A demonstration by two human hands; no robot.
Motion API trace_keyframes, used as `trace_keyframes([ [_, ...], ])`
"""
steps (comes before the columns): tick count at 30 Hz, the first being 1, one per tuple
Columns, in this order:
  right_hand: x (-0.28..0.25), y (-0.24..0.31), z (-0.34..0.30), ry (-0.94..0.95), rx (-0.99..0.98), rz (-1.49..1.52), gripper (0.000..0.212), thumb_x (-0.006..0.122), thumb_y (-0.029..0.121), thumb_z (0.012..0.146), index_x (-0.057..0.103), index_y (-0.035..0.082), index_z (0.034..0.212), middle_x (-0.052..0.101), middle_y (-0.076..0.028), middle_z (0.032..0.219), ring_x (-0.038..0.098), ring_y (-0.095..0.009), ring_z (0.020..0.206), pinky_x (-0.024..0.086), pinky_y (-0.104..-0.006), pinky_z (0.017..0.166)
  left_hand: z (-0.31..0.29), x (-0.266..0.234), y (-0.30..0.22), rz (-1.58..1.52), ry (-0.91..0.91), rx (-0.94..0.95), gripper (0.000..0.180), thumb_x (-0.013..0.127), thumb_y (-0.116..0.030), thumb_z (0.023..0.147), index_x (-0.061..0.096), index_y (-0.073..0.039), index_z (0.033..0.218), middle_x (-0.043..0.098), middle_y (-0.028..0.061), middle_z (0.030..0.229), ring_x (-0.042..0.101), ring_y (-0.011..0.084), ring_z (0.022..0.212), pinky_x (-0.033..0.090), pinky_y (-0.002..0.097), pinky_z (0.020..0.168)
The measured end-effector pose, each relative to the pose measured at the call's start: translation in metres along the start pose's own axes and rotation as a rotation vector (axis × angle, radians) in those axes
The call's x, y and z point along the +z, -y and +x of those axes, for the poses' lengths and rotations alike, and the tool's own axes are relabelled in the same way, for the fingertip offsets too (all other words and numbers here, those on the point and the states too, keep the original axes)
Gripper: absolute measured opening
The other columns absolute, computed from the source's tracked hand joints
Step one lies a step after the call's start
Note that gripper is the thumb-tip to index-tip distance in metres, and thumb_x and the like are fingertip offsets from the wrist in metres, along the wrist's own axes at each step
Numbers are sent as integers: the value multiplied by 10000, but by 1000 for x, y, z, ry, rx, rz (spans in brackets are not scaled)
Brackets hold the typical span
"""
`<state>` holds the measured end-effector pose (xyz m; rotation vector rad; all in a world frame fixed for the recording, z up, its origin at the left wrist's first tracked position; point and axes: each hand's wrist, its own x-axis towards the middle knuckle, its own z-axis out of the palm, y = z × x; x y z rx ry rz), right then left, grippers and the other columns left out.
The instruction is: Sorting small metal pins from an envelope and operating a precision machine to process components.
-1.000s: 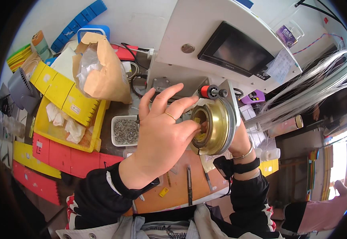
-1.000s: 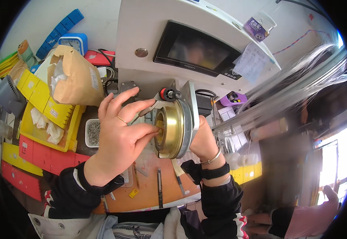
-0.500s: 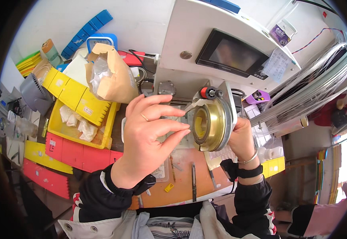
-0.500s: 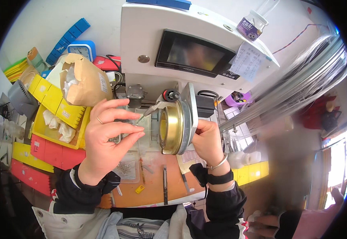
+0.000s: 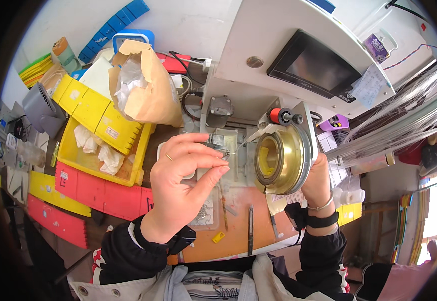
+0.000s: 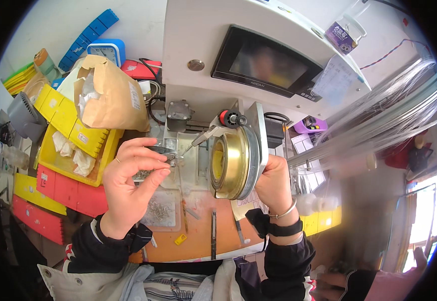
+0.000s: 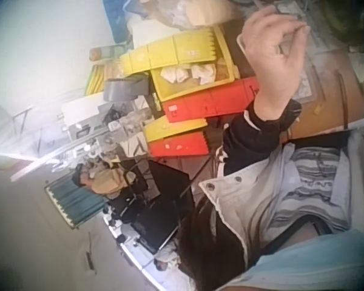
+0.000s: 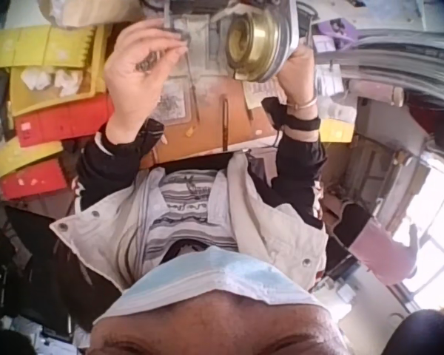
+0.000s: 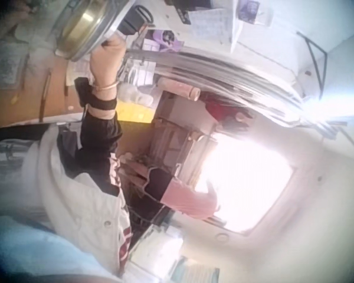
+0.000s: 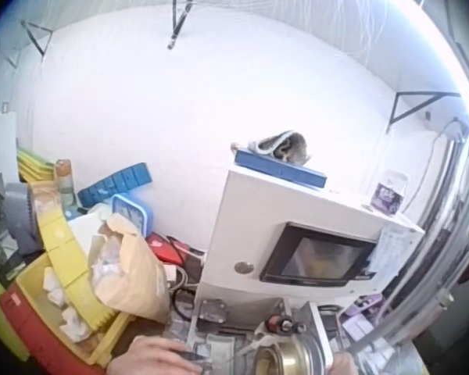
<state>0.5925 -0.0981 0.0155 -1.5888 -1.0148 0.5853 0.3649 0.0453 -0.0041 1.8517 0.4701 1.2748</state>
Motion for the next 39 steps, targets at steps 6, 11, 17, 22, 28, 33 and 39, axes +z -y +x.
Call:
trace_keyframes([
  [6,-10,-2,-4,-63,29,-87,60,709,-45,820,732,-20,869,699,6,775,586,-30,690,478,-210,623,4,-3,4,3,-40,26,82,763,-13,768,702,-43,813,709,69,880,633,289,1018,478,375,881],
  [11,-29,-3,-16,-233,-25,-195,71,722,-46,814,728,-28,882,684,-31,760,579,-51,646,452,-208,598,8,-15,9,-16,-44,-40,80,750,2,774,684,-15,815,695,91,869,640,271,968,486,362,869],
  [17,-33,5,-24,-297,-94,-339,95,761,-12,795,753,10,887,671,-12,731,530,-36,604,395,-193,555,9,-16,14,-116,-18,-147,81,745,10,779,677,8,824,680,112,878,653,222,895,492,316,811],
  [22,-29,8,-26,-312,-157,-422,107,771,3,787,768,35,890,666,-12,718,497,-40,574,368,-200,532,3,-29,22,-230,27,-315,46,708,44,826,668,40,847,663,97,927,638,159,877,496,269,778],
  [28,-37,6,-27,-333,-158,-409,109,771,0,785,766,33,888,663,-12,707,498,-41,569,377,-211,531,10,-34,26,-403,40,-421,59,688,63,854,654,53,901,648,56,923,622,102,815,495,222,716],
  [33,-38,7,-30,-341,-157,-449,104,764,-6,788,762,26,887,663,-16,705,513,-45,578,384,-211,538,12,-37,33,-431,83,-547,48,689,15,869,658,31,903,657,38,879,627,91,763,509,221,695],
  [39,-37,8,-32,-338,-145,-453,109,762,-4,792,761,25,897,669,-21,713,528,-50,589,393,-210,551,14,-49,40,-572,139,-758,59,683,-42,879,667,1,915,676,45,869,669,120,783,541,239,681],
])
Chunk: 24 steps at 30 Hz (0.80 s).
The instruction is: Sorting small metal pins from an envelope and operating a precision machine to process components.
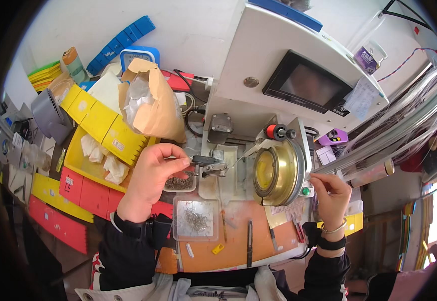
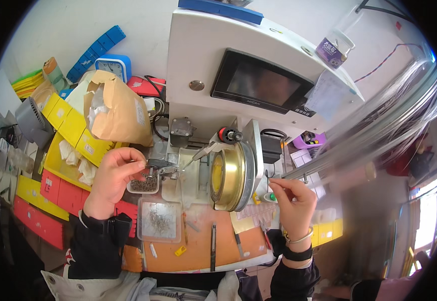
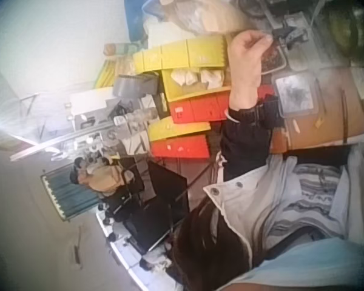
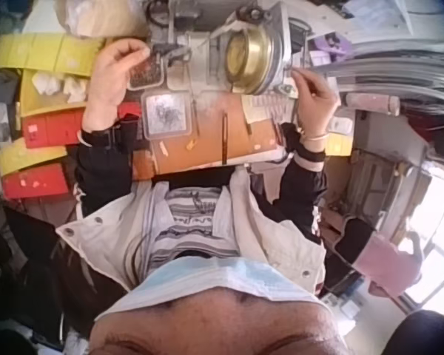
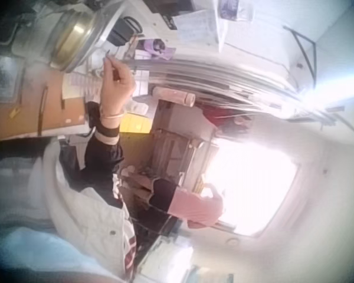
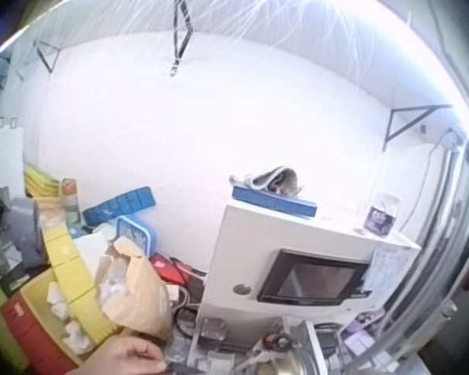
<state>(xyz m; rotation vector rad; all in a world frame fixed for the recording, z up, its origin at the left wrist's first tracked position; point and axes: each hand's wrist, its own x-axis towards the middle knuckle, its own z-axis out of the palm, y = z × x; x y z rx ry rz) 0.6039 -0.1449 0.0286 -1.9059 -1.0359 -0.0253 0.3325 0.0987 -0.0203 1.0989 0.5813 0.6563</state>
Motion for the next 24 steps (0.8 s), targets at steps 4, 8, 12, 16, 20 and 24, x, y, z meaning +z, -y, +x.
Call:
trace_keyframes([
  [4,1,-1,-3,9,-10,11,109,760,3,799,760,23,907,682,-19,741,532,-47,599,393,-206,553,7,-6,13,-81,86,-91,69,673,-19,875,664,16,934,689,50,887,680,121,826,554,253,679],
  [8,-2,-3,-7,20,8,-75,125,769,10,790,763,26,914,702,-41,770,561,-80,604,421,-220,556,2,18,7,334,-9,23,98,658,21,856,659,42,952,691,78,942,687,153,852,560,274,706],
  [12,1,4,-4,88,-169,-200,171,777,38,779,780,73,946,721,-93,932,659,-177,685,513,-250,621,-13,35,-1,814,-278,611,392,558,106,838,606,23,1218,646,154,1143,657,269,1038,524,344,890],
  [16,-22,-12,-15,71,-40,-164,175,762,64,811,776,76,985,715,-72,957,633,-138,689,497,-244,613,-20,40,-7,840,-235,726,462,486,126,840,585,9,1275,633,177,1216,626,298,1134,474,364,982],
  [20,-39,-34,-31,187,75,-112,155,755,73,831,774,67,985,699,-39,843,581,-88,650,451,-222,577,-25,56,-7,1089,-33,768,447,464,134,802,626,28,1204,638,215,1223,599,371,1188,469,405,986],
  [24,-50,-52,-32,13,278,-6,137,734,72,867,766,61,999,600,41,645,445,-10,559,342,-199,502,-24,57,-8,1145,-7,783,428,484,115,794,643,30,1182,650,206,1204,599,373,1196,481,415,973],
])
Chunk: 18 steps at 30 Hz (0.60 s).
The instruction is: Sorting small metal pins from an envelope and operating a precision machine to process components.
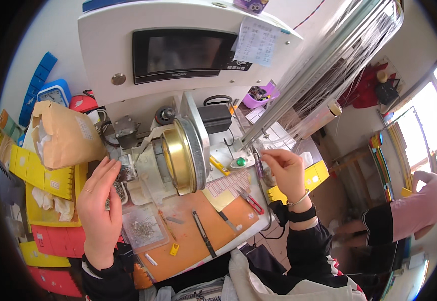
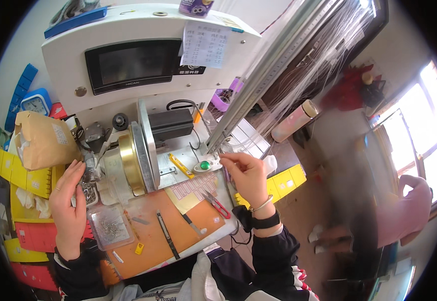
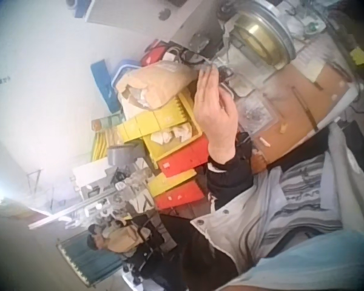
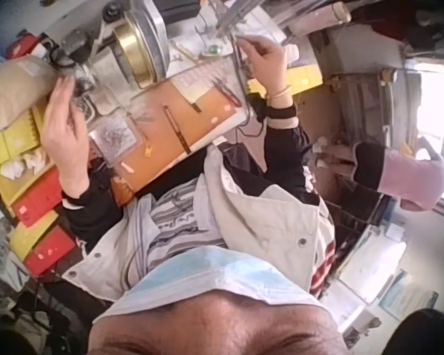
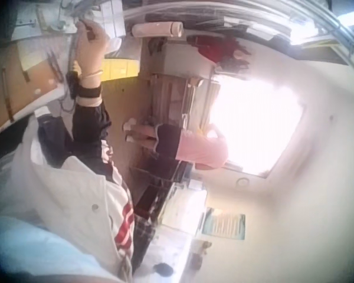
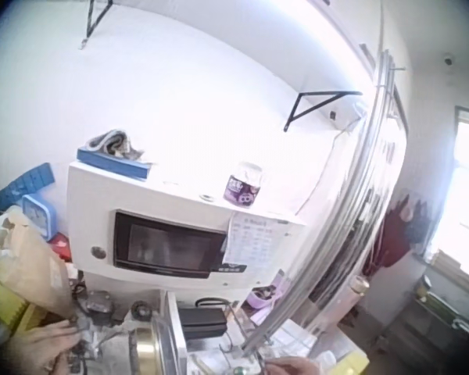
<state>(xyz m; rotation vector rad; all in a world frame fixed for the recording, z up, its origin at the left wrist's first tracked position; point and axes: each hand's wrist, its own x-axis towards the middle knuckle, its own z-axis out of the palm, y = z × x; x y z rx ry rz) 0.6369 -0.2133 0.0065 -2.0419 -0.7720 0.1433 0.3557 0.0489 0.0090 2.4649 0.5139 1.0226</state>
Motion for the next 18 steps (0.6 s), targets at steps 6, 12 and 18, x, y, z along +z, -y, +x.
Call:
trace_keyframes([
  [6,7,10,16,-390,-130,-184,111,728,113,867,743,51,958,672,-42,688,519,-54,509,399,-230,496,-1,-3,-1,87,18,39,394,539,97,784,680,20,1143,660,197,1188,602,369,1191,497,416,949],
  [12,11,5,21,-465,-177,-337,99,704,131,880,726,46,925,673,-87,712,556,-130,494,436,-277,504,0,0,-2,82,12,26,392,546,97,783,685,19,1142,658,195,1191,602,367,1192,498,414,947],
  [18,14,5,28,-461,-159,-265,103,698,136,884,713,38,912,672,-99,717,564,-156,502,447,-296,513,1,0,-1,96,6,42,402,542,105,775,688,20,1139,660,190,1184,603,361,1195,503,411,944],
])
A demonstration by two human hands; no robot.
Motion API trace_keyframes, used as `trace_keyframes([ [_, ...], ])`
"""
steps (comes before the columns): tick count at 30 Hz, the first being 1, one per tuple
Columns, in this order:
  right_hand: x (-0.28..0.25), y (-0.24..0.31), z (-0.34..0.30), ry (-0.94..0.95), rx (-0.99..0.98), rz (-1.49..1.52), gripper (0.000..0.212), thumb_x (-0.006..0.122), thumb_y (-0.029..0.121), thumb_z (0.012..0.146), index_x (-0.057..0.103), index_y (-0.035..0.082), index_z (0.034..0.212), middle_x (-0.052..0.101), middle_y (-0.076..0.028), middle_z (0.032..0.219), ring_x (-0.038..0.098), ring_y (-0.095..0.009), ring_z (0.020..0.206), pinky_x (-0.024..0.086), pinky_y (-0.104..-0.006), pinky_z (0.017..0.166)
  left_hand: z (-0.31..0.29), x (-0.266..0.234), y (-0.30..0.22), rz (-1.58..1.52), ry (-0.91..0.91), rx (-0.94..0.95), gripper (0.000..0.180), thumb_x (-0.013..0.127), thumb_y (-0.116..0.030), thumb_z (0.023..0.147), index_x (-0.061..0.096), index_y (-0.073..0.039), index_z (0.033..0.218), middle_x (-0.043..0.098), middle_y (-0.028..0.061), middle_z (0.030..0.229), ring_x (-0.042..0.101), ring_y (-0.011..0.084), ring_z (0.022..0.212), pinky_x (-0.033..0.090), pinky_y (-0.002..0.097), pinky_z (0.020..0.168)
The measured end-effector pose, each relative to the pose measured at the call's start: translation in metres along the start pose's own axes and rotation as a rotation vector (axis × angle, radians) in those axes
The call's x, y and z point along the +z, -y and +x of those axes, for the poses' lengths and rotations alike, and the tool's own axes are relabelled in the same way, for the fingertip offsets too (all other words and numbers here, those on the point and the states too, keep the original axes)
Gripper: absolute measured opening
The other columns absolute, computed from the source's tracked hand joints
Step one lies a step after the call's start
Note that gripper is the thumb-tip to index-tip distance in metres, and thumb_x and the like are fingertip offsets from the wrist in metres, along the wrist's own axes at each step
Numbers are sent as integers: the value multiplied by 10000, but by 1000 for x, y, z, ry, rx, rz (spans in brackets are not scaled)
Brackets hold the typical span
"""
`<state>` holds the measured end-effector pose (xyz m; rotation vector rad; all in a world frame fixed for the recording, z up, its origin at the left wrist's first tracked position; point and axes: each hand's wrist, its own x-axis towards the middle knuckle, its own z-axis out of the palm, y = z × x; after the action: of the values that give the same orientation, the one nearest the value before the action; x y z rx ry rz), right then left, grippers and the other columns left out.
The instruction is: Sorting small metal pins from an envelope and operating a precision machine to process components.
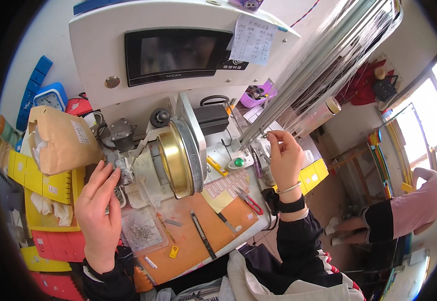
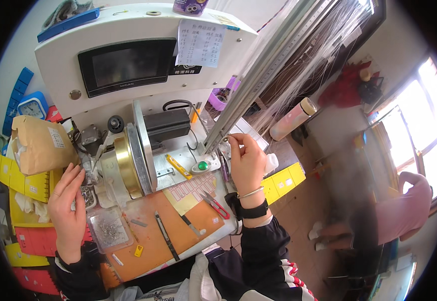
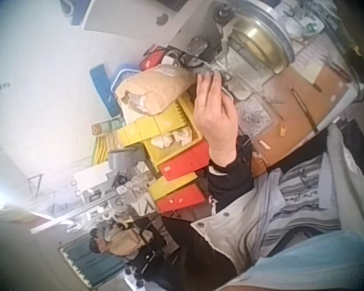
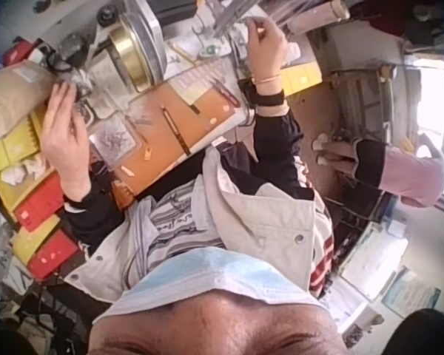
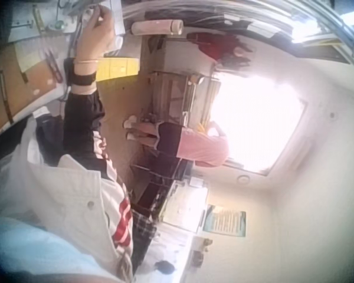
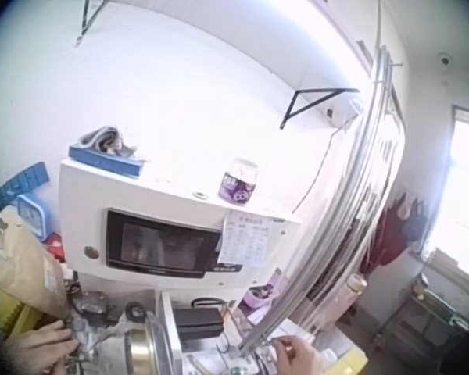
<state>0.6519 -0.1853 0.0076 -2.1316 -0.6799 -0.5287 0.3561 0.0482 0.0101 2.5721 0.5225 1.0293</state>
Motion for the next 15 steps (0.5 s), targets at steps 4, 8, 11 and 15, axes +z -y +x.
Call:
trace_keyframes([
  [4,2,-4,-2,16,-9,-23,110,697,137,886,710,30,908,672,-102,721,586,-158,518,450,-296,515,-1,1,0,9,-4,-2,404,540,114,765,693,22,1128,660,188,1182,606,361,1191,507,411,943],
  [8,6,-5,-5,47,-62,-94,117,711,143,861,712,30,890,678,-129,728,640,-210,564,485,-319,543,-1,2,0,12,-13,-2,408,540,118,760,694,24,1125,661,188,1178,607,361,1190,508,411,944],
  [11,10,-8,-4,72,-122,-177,133,715,167,850,721,40,890,676,-148,729,660,-258,596,508,-339,569,0,4,1,8,-16,-3,410,542,120,757,694,23,1125,661,188,1176,606,362,1192,508,410,946],
  [15,6,-3,-7,141,-90,-127,168,699,207,866,744,67,947,656,-153,689,657,-295,604,519,-372,589,2,5,-1,3,-28,8,409,549,120,755,695,19,1124,663,181,1173,608,357,1190,514,405,930],
])
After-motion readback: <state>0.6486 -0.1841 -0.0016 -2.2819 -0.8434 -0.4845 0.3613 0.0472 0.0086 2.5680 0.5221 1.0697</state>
